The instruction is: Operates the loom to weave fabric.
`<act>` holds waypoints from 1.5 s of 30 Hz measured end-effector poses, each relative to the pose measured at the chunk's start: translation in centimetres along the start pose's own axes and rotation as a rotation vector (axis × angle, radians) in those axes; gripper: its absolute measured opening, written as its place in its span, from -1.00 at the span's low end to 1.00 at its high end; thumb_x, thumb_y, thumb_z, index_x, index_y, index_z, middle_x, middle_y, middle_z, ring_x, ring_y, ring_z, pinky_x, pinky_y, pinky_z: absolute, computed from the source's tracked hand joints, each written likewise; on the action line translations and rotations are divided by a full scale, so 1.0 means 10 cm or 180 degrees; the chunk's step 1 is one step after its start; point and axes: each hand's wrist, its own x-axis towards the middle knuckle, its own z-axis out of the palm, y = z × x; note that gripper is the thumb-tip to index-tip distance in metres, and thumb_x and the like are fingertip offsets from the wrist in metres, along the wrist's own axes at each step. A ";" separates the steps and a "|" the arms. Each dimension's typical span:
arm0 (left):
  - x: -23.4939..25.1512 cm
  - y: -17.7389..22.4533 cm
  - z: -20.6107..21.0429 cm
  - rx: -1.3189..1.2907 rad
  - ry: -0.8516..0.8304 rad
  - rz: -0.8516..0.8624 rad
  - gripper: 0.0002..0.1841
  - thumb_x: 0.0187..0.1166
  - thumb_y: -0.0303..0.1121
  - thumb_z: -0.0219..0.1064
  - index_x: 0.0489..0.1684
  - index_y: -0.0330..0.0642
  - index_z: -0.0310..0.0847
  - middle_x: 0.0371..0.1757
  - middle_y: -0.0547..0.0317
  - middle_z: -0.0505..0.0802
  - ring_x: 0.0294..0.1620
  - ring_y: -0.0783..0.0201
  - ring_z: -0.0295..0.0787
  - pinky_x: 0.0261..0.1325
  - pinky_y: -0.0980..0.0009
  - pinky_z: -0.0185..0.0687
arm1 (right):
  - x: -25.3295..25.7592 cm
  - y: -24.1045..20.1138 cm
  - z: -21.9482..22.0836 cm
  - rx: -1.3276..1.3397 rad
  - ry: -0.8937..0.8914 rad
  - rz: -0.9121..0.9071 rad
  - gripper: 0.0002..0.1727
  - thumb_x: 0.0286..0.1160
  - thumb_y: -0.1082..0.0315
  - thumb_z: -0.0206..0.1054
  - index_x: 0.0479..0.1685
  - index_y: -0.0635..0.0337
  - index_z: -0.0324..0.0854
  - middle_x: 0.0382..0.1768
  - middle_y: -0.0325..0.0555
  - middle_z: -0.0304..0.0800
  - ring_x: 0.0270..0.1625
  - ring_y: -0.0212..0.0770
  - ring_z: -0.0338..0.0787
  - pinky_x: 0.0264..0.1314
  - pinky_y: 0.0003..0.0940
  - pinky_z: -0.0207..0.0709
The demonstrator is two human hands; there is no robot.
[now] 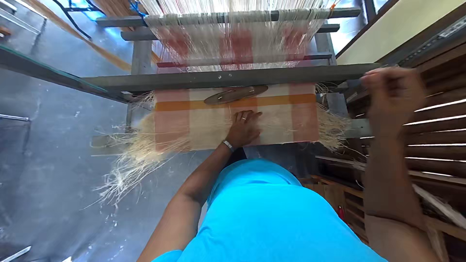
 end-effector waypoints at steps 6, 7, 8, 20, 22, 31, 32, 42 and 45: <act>-0.04 0.49 -0.51 -0.1492 0.0698 -0.0367 -0.52 0.65 -0.29 0.26 0.51 -0.30 0.48 0.56 -0.07 0.61 0.66 0.05 0.43 0.71 0.06 0.35 | -0.40 -0.32 1.22 0.0368 -0.1196 0.0080 -0.78 0.69 0.30 0.31 0.07 0.28 0.70 -0.08 -0.05 0.85 -0.13 -0.24 0.87 -0.03 -0.23 0.84; -0.03 0.58 -0.58 -0.1830 0.0744 -0.0410 -0.56 0.72 -0.33 0.19 0.51 -0.34 0.45 0.54 -0.08 0.62 0.64 0.09 0.47 0.69 0.10 0.40 | -0.44 -0.40 1.36 0.0430 -0.1371 0.0011 -0.80 0.64 0.31 0.35 0.01 0.26 0.75 -0.10 -0.05 0.85 -0.19 -0.26 0.85 -0.11 -0.28 0.82; -0.02 0.65 -0.62 -0.2242 0.0757 -0.0471 -0.58 0.77 -0.36 0.13 0.53 -0.35 0.40 0.51 -0.06 0.64 0.58 0.14 0.54 0.64 0.13 0.48 | -0.47 -0.46 1.51 0.0580 -0.1467 -0.0046 -0.81 0.60 0.30 0.40 -0.05 0.23 0.79 -0.08 -0.04 0.82 -0.25 -0.29 0.78 -0.20 -0.38 0.76; -0.20 0.68 -0.98 -0.3137 0.0917 -0.1424 -0.92 0.73 -0.36 0.28 0.00 -0.09 0.64 -0.33 0.31 0.71 -0.44 0.53 0.53 -0.39 0.64 0.46 | -0.47 -0.66 2.04 0.2077 -0.1549 0.0712 -0.87 0.59 0.31 0.42 -0.17 0.20 0.73 -0.26 -0.20 0.73 -0.37 -0.44 0.65 -0.35 -0.57 0.57; -0.10 0.55 -1.14 -0.2375 0.0948 -0.1469 -0.89 0.71 -0.36 0.31 -0.03 -0.20 0.65 -0.35 0.27 0.71 -0.48 0.51 0.52 -0.40 0.59 0.47 | -0.41 -0.64 2.13 0.1914 -0.1548 0.0596 -0.82 0.64 0.28 0.36 -0.08 0.23 0.72 -0.19 -0.16 0.77 -0.24 -0.41 0.73 -0.16 -0.50 0.67; 0.50 -0.62 -1.29 -0.0474 -0.0304 -0.2649 -0.68 0.65 -0.23 0.31 -0.08 -0.40 0.72 -0.16 -0.25 0.82 -0.03 -0.16 0.78 0.12 -0.21 0.60 | -0.23 0.03 2.85 -0.0779 -0.1863 -0.0381 -0.47 0.62 0.31 0.33 0.60 0.08 0.53 0.59 0.01 0.56 0.65 0.20 0.46 0.63 0.43 0.19; 0.53 -0.63 -1.29 -0.0449 -0.0349 -0.2672 -0.69 0.65 -0.23 0.32 -0.09 -0.39 0.72 -0.17 -0.25 0.82 -0.04 -0.16 0.78 0.11 -0.21 0.59 | -0.27 0.05 2.89 -0.0872 -0.1801 -0.0444 -0.46 0.62 0.30 0.34 0.62 0.05 0.51 0.61 -0.02 0.54 0.66 0.19 0.45 0.64 0.45 0.14; 0.73 -0.71 -1.32 0.0335 -0.0943 -0.2556 -0.66 0.53 -0.20 0.36 -0.32 -0.41 0.72 -0.18 -0.30 0.83 0.02 -0.26 0.80 0.10 -0.30 0.61 | -0.25 0.02 2.95 -0.1175 -0.1685 -0.0480 -0.48 0.48 0.32 0.45 0.47 0.04 0.60 0.42 0.11 0.61 0.54 0.22 0.52 0.69 0.36 0.14; 0.67 -0.66 -1.40 0.0377 -0.0921 -0.2280 -0.68 0.53 -0.22 0.38 -0.28 -0.41 0.71 -0.18 -0.30 0.83 0.01 -0.26 0.80 0.10 -0.29 0.61 | -0.13 -0.08 2.69 -0.1092 -0.2371 -0.0009 -0.38 0.45 0.29 0.50 0.56 0.11 0.50 0.48 0.20 0.60 0.58 0.27 0.51 0.73 0.44 0.01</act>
